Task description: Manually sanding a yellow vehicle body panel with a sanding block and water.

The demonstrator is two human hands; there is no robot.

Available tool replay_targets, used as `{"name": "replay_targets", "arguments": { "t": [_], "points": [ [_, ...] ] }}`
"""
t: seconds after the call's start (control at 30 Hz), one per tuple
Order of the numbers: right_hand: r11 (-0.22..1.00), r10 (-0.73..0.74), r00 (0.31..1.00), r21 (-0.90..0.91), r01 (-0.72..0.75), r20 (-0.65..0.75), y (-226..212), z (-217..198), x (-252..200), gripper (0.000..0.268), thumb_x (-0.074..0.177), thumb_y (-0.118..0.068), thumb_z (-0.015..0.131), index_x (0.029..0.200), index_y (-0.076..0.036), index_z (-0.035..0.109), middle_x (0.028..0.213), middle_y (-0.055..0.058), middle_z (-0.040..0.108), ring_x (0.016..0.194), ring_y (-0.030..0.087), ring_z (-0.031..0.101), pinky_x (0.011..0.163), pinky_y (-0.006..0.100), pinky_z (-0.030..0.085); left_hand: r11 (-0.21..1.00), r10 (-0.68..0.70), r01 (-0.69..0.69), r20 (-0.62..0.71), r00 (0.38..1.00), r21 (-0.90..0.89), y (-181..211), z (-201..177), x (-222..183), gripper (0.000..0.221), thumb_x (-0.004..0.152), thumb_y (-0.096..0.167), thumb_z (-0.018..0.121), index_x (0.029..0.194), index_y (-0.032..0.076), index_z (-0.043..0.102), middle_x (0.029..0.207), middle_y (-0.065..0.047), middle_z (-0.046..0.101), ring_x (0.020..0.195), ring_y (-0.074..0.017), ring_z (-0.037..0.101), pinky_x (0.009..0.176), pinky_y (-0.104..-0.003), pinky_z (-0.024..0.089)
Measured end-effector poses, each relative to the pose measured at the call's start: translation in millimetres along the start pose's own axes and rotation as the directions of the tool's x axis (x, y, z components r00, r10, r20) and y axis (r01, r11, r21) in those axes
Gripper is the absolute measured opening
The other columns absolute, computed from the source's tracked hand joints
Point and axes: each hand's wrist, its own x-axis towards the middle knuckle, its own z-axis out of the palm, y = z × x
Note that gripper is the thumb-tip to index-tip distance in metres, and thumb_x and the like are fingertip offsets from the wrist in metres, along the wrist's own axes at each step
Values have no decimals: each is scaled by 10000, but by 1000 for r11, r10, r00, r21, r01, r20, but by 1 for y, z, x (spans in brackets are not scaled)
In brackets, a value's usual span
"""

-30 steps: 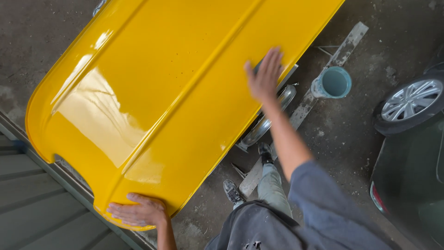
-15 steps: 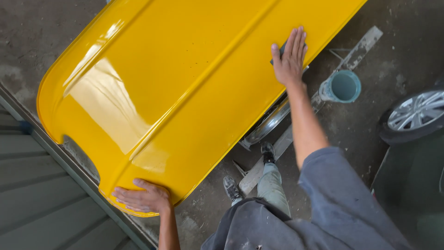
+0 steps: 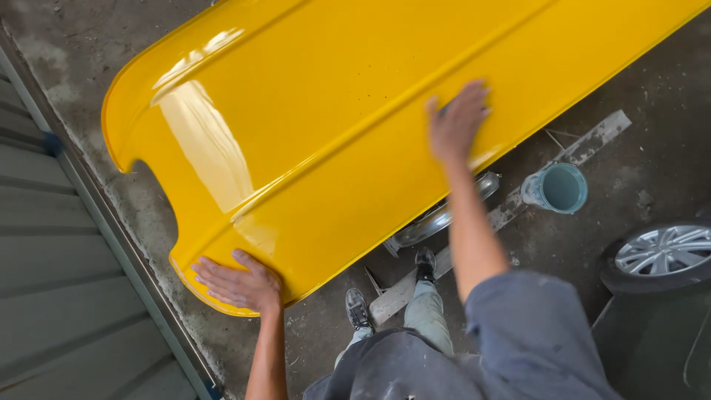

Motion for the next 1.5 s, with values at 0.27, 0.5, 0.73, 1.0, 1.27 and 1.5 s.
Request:
{"name": "replay_targets", "arguments": {
  "t": [0.27, 0.5, 0.73, 1.0, 1.27, 1.5],
  "points": [
    [921, -386, 895, 38, 388, 222, -61, -27, -56, 912, 1060, -654, 279, 1640, 20, 79, 1723, 243, 63, 1613, 372, 47, 1294, 579, 38, 1000, -9, 8, -22, 1000, -13, 5, 4, -1, 702, 1109, 489, 440, 1634, 43, 302, 1720, -187, 240, 1588, -389, 203, 1271, -546, 170],
    [914, -395, 917, -79, 398, 56, -135, 13, -130, 1006, 1063, -683, 296, 1582, 139, 35, 1659, 350, -13, 1564, 449, -33, 1241, 631, 11, 1000, 10, -10, -19, 1000, -11, 9, -6, -3, 698, 1117, 504, 438, 1626, 40, 320, 1713, -153, 276, 1604, -370, 212, 1294, -539, 172],
    [968, -245, 949, -6, 251, 197, -81, -11, -55, 984, 1051, -694, 302, 1644, 60, 85, 1705, 290, 55, 1624, 405, 52, 1304, 612, 43, 1000, -9, 9, -25, 1000, 14, 8, -5, -4, 705, 1105, 506, 456, 1617, 37, 333, 1709, -155, 285, 1594, -384, 211, 1280, -551, 174],
    [819, -573, 809, 50, 572, 131, -131, 1, -141, 946, 1046, -668, 396, 1619, 51, 172, 1699, 254, 140, 1599, 389, 127, 1287, 578, 86, 1000, -13, 13, -3, 1000, 0, 12, -8, -3, 703, 1092, 492, 462, 1618, 44, 327, 1707, -167, 271, 1581, -389, 211, 1264, -555, 166],
    [931, -365, 930, -21, 365, -44, -129, 31, -131, 925, 1124, -619, 373, 1633, 88, 61, 1711, 289, 9, 1606, 420, 44, 1280, 607, 29, 1000, -15, 15, -12, 1000, 23, 13, -8, -5, 707, 1098, 486, 455, 1621, 30, 317, 1710, -178, 251, 1585, -390, 201, 1275, -546, 163],
    [896, -431, 856, 25, 443, 284, -83, -32, -73, 929, 1046, -636, 358, 1646, 10, 66, 1726, 211, -9, 1617, 353, 13, 1304, 558, 31, 1000, -11, 12, -20, 1000, 28, 14, -6, -5, 704, 1098, 487, 459, 1623, 41, 316, 1710, -172, 253, 1591, -392, 203, 1278, -550, 158]
  ]
}}
